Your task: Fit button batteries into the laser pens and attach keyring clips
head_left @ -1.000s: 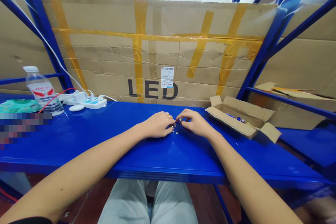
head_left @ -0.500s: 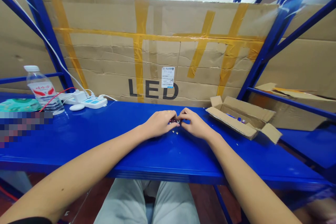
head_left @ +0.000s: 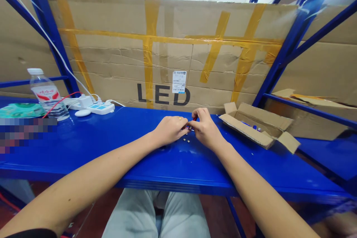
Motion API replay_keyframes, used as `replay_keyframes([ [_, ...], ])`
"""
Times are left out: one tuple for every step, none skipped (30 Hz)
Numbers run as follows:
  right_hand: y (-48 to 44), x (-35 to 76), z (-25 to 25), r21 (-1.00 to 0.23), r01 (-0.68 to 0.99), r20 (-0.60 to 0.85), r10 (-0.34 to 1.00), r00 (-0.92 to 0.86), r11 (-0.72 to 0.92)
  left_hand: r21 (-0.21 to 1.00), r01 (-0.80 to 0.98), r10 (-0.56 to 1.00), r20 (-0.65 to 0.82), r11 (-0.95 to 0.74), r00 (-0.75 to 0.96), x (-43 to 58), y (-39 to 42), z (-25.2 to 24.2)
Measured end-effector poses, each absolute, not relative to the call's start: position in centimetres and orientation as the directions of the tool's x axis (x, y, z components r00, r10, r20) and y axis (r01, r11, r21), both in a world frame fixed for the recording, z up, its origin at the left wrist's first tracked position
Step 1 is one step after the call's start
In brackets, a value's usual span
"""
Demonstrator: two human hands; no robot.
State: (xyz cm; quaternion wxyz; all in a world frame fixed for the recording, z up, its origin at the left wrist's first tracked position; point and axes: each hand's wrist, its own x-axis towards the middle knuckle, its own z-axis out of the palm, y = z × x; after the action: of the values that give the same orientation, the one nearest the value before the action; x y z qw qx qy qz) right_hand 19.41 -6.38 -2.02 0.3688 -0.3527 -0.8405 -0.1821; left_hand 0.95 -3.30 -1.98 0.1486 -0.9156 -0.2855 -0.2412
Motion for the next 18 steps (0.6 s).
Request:
replay_keyframes([
  [-6.4,19.3,-2.0,0.047,0.728,0.753,0.455,-0.476,0.684,-0.142,0.599,0.448,0.535,-0.788,0.717,0.9,-3.3,-2.0],
  [-6.5,19.2,-1.9,0.045,0.726,0.755,0.452,-0.474,0.686,-0.149,0.602,0.444,0.541,-0.785,0.714,0.9,-3.3,-2.0],
  [-6.5,19.1,-1.9,0.043,0.724,0.756,0.451,-0.474,0.688,-0.155,0.603,0.441,0.545,-0.782,0.713,0.9,-3.3,-2.1],
  [-6.5,19.1,-1.9,0.044,0.722,0.756,0.45,-0.476,0.69,-0.162,0.603,0.438,0.547,-0.781,0.714,0.9,-3.3,-2.1],
  [-6.4,19.1,-2.0,0.045,0.723,0.756,0.449,-0.476,0.69,-0.168,0.603,0.436,0.546,-0.78,0.716,0.8,-3.3,-2.1],
  [-6.4,19.1,-2.0,0.048,0.724,0.758,0.447,-0.475,0.689,-0.173,0.603,0.434,0.545,-0.779,0.717,0.8,-3.3,-2.1],
  [-6.3,19.2,-2.1,0.05,0.724,0.761,0.444,-0.474,0.688,-0.178,0.601,0.432,0.543,-0.779,0.72,0.8,-3.3,-2.1],
  [-6.2,19.2,-2.2,0.049,0.725,0.764,0.442,-0.471,0.687,-0.184,0.599,0.428,0.543,-0.779,0.723,0.8,-3.3,-2.1],
  [-6.1,19.3,-2.3,0.044,0.725,0.766,0.442,-0.466,0.687,-0.189,0.595,0.422,0.544,-0.781,0.725,0.8,-3.3,-2.1],
  [-5.9,19.4,-2.4,0.035,0.723,0.769,0.444,-0.461,0.69,-0.193,0.59,0.414,0.545,-0.784,0.729,0.8,-3.3,-2.0],
  [-5.8,19.5,-2.5,0.019,0.72,0.77,0.448,-0.453,0.694,-0.197,0.582,0.405,0.547,-0.789,0.733,0.8,-3.3,-2.0],
  [-5.7,19.6,-2.6,-0.002,0.716,0.772,0.456,-0.443,0.699,-0.2,0.573,0.395,0.547,-0.795,0.738,0.7,-3.3,-2.0],
  [-5.6,19.7,-2.7,-0.028,0.711,0.773,0.467,-0.43,0.702,-0.202,0.564,0.385,0.548,-0.801,0.743,0.7,-3.4,-2.0],
  [-5.5,19.7,-2.8,-0.055,0.707,0.772,0.479,-0.417,0.705,-0.204,0.555,0.376,0.548,-0.806,0.747,0.7,-3.4,-2.0],
  [-5.4,19.7,-2.8,-0.08,0.703,0.771,0.491,-0.405,0.707,-0.208,0.547,0.367,0.548,-0.811,0.751,0.8,-3.5,-1.9],
  [-5.4,19.7,-2.9,-0.103,0.699,0.77,0.502,-0.394,0.707,-0.213,0.54,0.357,0.55,-0.814,0.755,0.8,-3.6,-1.9],
  [-5.4,19.7,-2.9,-0.122,0.696,0.768,0.512,-0.385,0.708,-0.219,0.534,0.347,0.552,-0.817,0.758,0.8,-3.7,-1.8],
  [-5.4,19.7,-3.0,-0.139,0.692,0.766,0.519,-0.378,0.708,-0.226,0.527,0.336,0.554,-0.819,0.761,0.8,-3.7,-1.8],
])
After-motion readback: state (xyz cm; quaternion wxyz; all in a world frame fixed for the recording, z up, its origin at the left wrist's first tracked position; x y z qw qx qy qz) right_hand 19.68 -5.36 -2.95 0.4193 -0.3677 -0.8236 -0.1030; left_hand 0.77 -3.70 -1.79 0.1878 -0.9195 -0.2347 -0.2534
